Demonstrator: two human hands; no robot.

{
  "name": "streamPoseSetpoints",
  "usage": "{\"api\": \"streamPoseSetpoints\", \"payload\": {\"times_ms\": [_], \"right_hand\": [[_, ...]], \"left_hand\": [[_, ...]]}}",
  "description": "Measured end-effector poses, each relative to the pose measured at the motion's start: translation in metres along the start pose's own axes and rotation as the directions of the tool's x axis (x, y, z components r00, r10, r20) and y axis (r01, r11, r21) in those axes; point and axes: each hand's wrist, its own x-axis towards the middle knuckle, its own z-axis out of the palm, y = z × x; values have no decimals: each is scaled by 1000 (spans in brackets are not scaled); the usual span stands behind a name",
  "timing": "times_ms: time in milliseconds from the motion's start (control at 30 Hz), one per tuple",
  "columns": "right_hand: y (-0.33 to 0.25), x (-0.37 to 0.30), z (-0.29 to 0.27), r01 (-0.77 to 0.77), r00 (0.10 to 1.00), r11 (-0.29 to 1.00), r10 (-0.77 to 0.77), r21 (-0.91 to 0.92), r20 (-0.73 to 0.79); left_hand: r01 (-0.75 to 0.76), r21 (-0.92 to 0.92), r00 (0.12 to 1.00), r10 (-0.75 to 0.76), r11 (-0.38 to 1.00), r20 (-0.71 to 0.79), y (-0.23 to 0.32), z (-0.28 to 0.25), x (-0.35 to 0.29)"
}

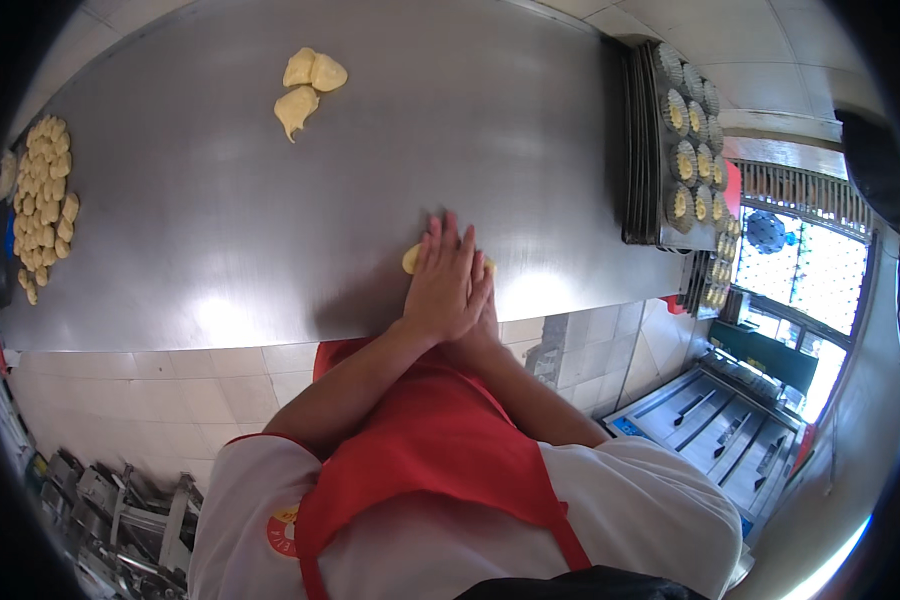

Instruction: The person rolls small dough portions into long strips by hand, coils each strip into a spiral shape, and places them into individual paper liners on a baking tray.

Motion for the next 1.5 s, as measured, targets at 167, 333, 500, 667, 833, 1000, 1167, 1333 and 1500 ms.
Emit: {"api": "streamPoseSetpoints", "payload": {"times_ms": [167,333,500,667,833,1000,1167,1333,1500], "right_hand": [[2,198,-77,-36,980,517,-148,-855,-130],[25,228,-110,183,948,482,-319,-857,23],[54,-11,-115,297,943,619,-69,-728,325],[56,49,-120,174,985,603,-92,-779,148],[42,201,-140,30,964,546,-238,-837,-121],[55,65,-119,239,967,546,-206,-803,147],[40,-16,-129,75,989,611,-150,-788,-22],[11,-10,-174,-1,982,772,122,-635,146],[-198,-72,-154,232,841,961,-119,-152,528]], "left_hand": [[226,501,941,-54,836,-335,-42,-63,134],[-15,677,994,85,735,-70,-61,-84,129],[-13,510,975,-103,860,199,-10,-39,-63],[235,640,971,-201,732,-127,-23,-43,9],[284,666,934,-41,690,-356,-62,-93,128],[29,619,998,-59,785,27,-30,-59,-7],[49,484,996,-80,874,44,-33,-100,-78],[193,33,980,-194,981,36,-64,-113,-75],[335,-874,921,-317,353,226,-19,-102,-70]]}}
